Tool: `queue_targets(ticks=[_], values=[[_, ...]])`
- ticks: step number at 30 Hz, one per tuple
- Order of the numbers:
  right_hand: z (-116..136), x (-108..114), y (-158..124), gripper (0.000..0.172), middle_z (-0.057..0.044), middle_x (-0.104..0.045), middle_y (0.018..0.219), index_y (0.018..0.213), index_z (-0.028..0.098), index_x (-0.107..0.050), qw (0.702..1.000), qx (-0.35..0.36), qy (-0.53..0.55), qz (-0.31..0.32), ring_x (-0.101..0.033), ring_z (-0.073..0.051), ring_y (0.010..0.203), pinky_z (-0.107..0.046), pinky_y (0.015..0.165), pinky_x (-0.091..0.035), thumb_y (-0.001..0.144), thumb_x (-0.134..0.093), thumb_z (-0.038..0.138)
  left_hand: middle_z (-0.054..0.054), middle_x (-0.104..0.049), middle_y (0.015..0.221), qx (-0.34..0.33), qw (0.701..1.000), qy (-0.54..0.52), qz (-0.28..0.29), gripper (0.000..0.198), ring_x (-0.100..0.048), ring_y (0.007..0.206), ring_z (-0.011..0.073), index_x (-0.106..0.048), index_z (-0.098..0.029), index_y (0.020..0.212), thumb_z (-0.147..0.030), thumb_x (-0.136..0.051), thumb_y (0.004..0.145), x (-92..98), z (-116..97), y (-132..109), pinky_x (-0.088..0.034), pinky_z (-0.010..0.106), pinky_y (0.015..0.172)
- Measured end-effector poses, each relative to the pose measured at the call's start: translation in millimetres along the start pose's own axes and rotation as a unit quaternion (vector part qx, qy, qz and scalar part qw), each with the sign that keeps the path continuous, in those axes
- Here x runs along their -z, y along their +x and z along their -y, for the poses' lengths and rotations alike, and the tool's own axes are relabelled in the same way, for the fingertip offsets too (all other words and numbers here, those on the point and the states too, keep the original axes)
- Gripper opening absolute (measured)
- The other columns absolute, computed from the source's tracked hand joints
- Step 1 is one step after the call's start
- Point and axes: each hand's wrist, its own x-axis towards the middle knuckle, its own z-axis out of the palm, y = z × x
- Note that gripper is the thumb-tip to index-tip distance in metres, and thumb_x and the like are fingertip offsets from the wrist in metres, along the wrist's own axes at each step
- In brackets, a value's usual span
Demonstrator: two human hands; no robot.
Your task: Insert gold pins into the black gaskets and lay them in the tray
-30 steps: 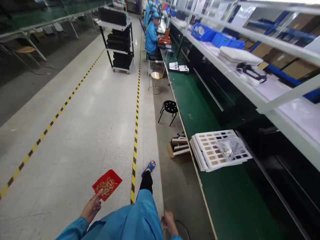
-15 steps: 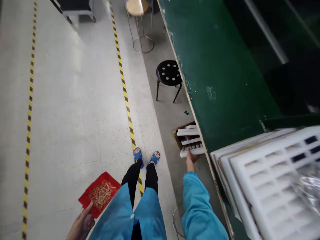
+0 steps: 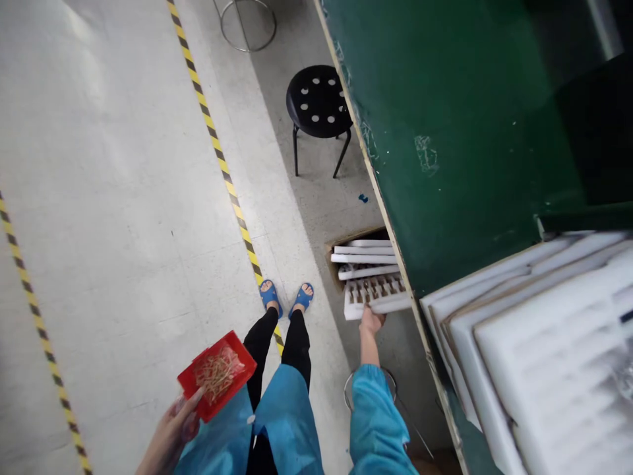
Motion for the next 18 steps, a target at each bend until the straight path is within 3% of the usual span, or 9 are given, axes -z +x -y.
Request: queue_targets(ticks=[3, 6, 11, 18], values=[[-28.3, 2.8, -32.2, 0.033, -0.009, -0.069, 0.121, 0.121, 0.015, -0.066, 0.998, -0.041, 0.000, 0.043, -0.069, -0.021, 0.106, -0.043, 0.093, -0.060, 0.099, -0.067, 0.040, -0.008, -0.042, 0.047, -0.048, 0.996, 0.041, 0.061, 0.068, -0.035, 0.043, 0.0091, -0.062, -0.018, 0.083, -0.077, -0.084, 0.057, -24.3, -18.3, 1.1, -0.029, 0.022, 0.042], [-49.7, 0.8, -61.9, 0.032, -0.009, -0.070, 0.119, 0.119, 0.014, -0.067, 0.995, -0.058, 0.003, 0.078, -0.070, -0.021, 0.105, -0.043, 0.094, -0.059, 0.098, -0.068, 0.039, -0.008, -0.048, 0.050, -0.065, 0.991, 0.074, 0.095, 0.073, -0.039, 0.042, 0.0095, -0.066, -0.016, 0.103, -0.071, -0.087, 0.059, -54.0, -32.2, 5.2, -0.031, 0.022, 0.042], [-64.4, -8.0, -94.3, 0.032, -0.009, -0.069, 0.123, 0.121, 0.015, -0.066, 0.993, -0.052, 0.020, 0.104, -0.069, -0.022, 0.109, -0.044, 0.096, -0.059, 0.099, -0.068, 0.038, -0.006, -0.055, 0.056, -0.062, 0.982, 0.107, 0.143, 0.085, -0.039, 0.043, 0.0096, -0.065, -0.014, 0.121, -0.064, -0.090, 0.057, -96.8, -42.2, 13.1, -0.031, 0.024, 0.041], [-64.0, -22.5, -111.7, 0.035, -0.009, -0.067, 0.127, 0.125, 0.016, -0.064, 0.992, -0.057, 0.024, 0.105, -0.067, -0.023, 0.113, -0.047, 0.100, -0.057, 0.098, -0.068, 0.038, -0.007, -0.051, 0.053, -0.044, 0.976, 0.141, 0.157, 0.091, -0.037, 0.042, 0.0096, -0.064, -0.012, 0.122, -0.065, -0.091, 0.053, -116.0, -50.8, 16.4, -0.029, 0.025, 0.041]])
